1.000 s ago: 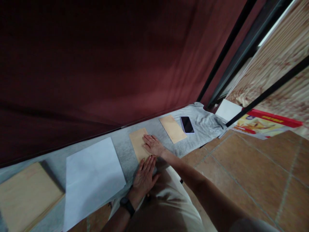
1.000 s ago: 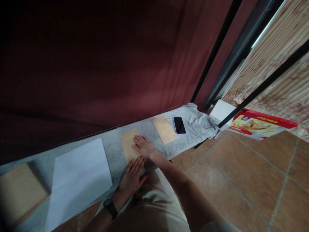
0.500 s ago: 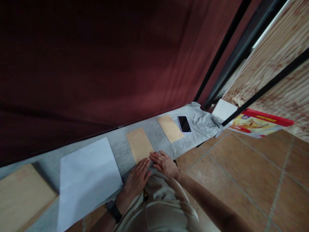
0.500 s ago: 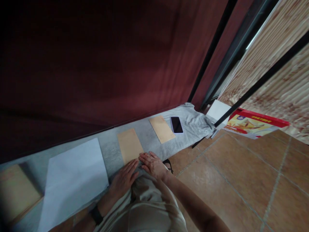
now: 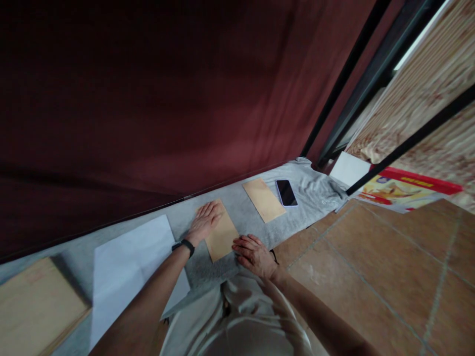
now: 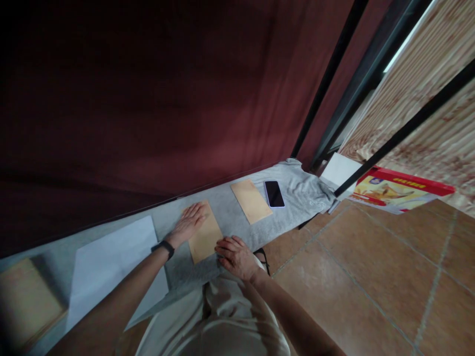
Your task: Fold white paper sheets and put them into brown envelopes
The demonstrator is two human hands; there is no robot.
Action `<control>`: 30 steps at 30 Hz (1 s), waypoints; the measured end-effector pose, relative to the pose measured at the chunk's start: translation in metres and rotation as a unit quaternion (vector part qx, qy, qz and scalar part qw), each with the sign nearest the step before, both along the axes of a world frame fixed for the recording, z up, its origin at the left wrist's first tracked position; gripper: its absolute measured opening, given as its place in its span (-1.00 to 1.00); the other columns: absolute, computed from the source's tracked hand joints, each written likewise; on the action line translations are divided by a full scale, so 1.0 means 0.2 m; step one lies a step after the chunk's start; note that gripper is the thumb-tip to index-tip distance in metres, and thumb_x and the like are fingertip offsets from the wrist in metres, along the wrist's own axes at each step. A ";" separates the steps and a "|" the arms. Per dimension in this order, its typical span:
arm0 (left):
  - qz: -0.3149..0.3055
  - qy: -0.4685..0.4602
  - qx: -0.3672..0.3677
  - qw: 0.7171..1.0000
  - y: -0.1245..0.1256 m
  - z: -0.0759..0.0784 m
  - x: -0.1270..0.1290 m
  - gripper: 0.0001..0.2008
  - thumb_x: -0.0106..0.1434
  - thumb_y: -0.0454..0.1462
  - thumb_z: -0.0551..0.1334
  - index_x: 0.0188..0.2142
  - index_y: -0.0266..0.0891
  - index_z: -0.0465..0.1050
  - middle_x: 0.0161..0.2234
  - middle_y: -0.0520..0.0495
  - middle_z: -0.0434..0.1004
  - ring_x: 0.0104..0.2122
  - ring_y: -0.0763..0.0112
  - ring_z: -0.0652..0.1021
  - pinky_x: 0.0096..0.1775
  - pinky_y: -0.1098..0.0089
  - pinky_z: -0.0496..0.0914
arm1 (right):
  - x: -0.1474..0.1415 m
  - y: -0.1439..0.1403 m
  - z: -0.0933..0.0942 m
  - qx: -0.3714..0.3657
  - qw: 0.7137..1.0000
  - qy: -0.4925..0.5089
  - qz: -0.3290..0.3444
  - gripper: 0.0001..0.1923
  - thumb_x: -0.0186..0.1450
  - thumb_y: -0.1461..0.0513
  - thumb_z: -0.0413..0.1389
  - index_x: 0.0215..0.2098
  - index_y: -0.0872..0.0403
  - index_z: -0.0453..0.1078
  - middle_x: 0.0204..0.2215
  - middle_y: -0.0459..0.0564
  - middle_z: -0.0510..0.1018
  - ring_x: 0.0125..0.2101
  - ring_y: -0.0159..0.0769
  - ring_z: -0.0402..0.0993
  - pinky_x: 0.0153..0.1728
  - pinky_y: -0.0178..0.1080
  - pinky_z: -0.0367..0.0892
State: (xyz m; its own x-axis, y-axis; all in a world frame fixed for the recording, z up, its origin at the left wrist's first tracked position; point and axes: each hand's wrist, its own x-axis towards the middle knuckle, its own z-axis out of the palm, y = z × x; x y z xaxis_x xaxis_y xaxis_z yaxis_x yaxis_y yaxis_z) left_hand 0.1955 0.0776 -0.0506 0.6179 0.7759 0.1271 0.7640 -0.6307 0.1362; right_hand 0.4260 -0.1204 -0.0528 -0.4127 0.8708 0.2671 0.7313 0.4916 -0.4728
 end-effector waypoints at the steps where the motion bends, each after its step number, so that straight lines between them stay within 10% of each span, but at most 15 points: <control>1: 0.002 0.004 0.001 1.000 0.01 -0.01 0.01 -0.38 0.50 -0.05 -0.16 0.40 -0.29 0.17 0.42 -0.20 0.18 0.42 0.09 0.16 0.37 -0.02 0.09 | 0.00 0.00 0.00 0.001 1.000 0.001 0.000 -0.53 0.46 0.12 0.11 0.31 -0.09 0.34 0.26 0.01 0.46 0.32 -0.15 0.25 0.37 0.05 0.08; 11: -0.024 0.019 0.018 0.999 -0.11 -0.02 0.13 -0.40 0.48 -0.09 -0.14 0.41 -0.27 0.15 0.42 -0.16 0.18 0.42 0.16 0.16 0.40 0.04 0.00 | 0.00 0.00 0.01 0.004 1.000 0.012 0.002 -0.49 0.40 0.15 0.15 0.31 -0.05 0.33 0.24 0.06 0.45 0.29 -0.14 0.29 0.36 0.04 0.10; 30: -0.129 -0.014 0.073 0.989 -0.73 0.01 0.10 -0.34 0.50 -0.01 -0.03 0.44 -0.31 0.04 0.42 -0.22 0.15 0.42 0.22 0.16 0.41 0.11 0.03 | -0.04 -0.02 -0.05 0.045 0.996 0.070 -0.031 -0.61 0.41 0.24 0.02 0.19 0.02 0.38 0.11 0.10 0.54 0.16 -0.14 0.41 0.27 0.05 0.21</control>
